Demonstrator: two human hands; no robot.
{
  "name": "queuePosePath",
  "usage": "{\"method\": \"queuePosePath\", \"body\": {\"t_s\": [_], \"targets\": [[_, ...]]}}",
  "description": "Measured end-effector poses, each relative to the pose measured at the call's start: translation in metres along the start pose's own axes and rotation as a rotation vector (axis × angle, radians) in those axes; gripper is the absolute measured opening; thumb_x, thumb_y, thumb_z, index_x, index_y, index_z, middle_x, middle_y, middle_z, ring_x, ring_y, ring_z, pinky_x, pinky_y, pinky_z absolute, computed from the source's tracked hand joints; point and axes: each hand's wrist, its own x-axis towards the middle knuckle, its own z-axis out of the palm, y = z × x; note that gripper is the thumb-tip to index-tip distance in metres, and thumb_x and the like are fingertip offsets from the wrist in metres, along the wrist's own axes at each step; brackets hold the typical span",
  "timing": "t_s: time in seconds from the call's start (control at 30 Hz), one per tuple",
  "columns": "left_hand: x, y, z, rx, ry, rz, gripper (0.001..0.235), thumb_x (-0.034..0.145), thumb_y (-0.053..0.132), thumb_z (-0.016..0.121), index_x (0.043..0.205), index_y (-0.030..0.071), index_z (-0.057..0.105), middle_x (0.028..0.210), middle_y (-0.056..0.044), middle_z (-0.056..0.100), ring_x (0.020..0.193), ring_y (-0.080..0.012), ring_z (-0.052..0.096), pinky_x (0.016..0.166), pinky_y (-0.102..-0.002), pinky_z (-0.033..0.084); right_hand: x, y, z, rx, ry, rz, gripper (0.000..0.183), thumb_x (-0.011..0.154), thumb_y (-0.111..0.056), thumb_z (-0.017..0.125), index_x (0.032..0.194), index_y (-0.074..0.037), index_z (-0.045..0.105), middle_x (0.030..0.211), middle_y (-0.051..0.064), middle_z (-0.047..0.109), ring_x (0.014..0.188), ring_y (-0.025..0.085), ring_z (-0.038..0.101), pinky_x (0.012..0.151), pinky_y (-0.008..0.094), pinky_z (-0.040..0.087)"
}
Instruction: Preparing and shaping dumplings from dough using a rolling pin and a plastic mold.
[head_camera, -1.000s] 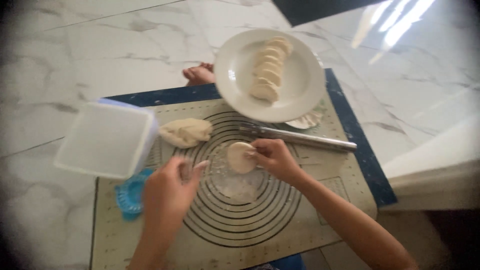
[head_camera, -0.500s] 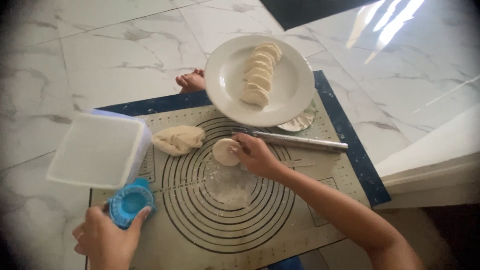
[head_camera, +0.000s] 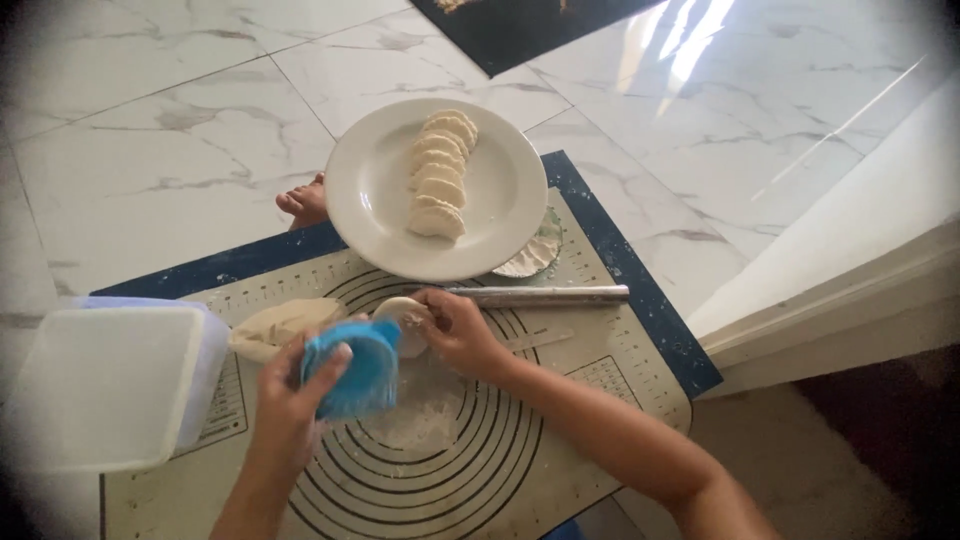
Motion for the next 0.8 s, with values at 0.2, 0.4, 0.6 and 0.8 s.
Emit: {"method": "queuePosePath", "body": {"t_s": [0.2, 0.4, 0.6, 0.8], "targets": [[0.016, -0.095, -0.019, -0.543, 0.098, -0.193, 0.051, 0.087, 0.008, 0.062, 0.135, -0.001, 0.05, 0.112, -0.016, 0.057, 0.093, -0.0219, 0.055, 0.08, -0.034, 0.046, -0.007, 0.0, -0.003, -0.027, 0.092, -0.082, 0.011, 0.093, -0.002, 0.063, 0.103, -0.004, 0.064, 0.081, 0.003, 0.062, 0.059, 0.008, 0.048, 0.051, 0.02, 0.041], [0.005, -0.053, -0.009, -0.78, -0.196, -0.078, 0.056, 0.098, 0.026, 0.049, 0.138, -0.013, 0.052, 0.141, -0.025, 0.06, 0.11, -0.0269, 0.062, 0.087, -0.037, 0.054, -0.015, -0.002, 0.001, 0.022, 0.089, -0.016, 0.016, 0.092, -0.009, 0.066, 0.105, -0.001, 0.063, 0.084, 0.004, 0.064, 0.064, 0.009, 0.05, 0.057, 0.021, 0.044], [0.009, -0.038, 0.001, -0.901, 0.246, -0.338, 0.024, 0.091, 0.027, 0.065, 0.103, 0.009, 0.075, 0.103, -0.017, 0.076, 0.096, -0.0347, 0.074, 0.089, -0.049, 0.059, -0.016, 0.002, 0.012, -0.035, 0.189, -0.027, 0.012, 0.097, -0.01, 0.062, 0.102, -0.001, 0.069, 0.067, 0.008, 0.059, 0.063, 0.009, 0.045, 0.051, 0.03, 0.041], [0.013, -0.036, 0.006, -0.849, 0.281, -0.292, 0.028, 0.096, 0.025, 0.064, 0.116, 0.008, 0.072, 0.112, -0.016, 0.074, 0.107, -0.0352, 0.07, 0.099, -0.049, 0.055, -0.015, -0.008, 0.001, -0.107, 0.262, -0.095, 0.014, 0.1, -0.006, 0.055, 0.104, -0.001, 0.067, 0.07, 0.011, 0.062, 0.065, 0.01, 0.056, 0.054, 0.029, 0.047]]}}
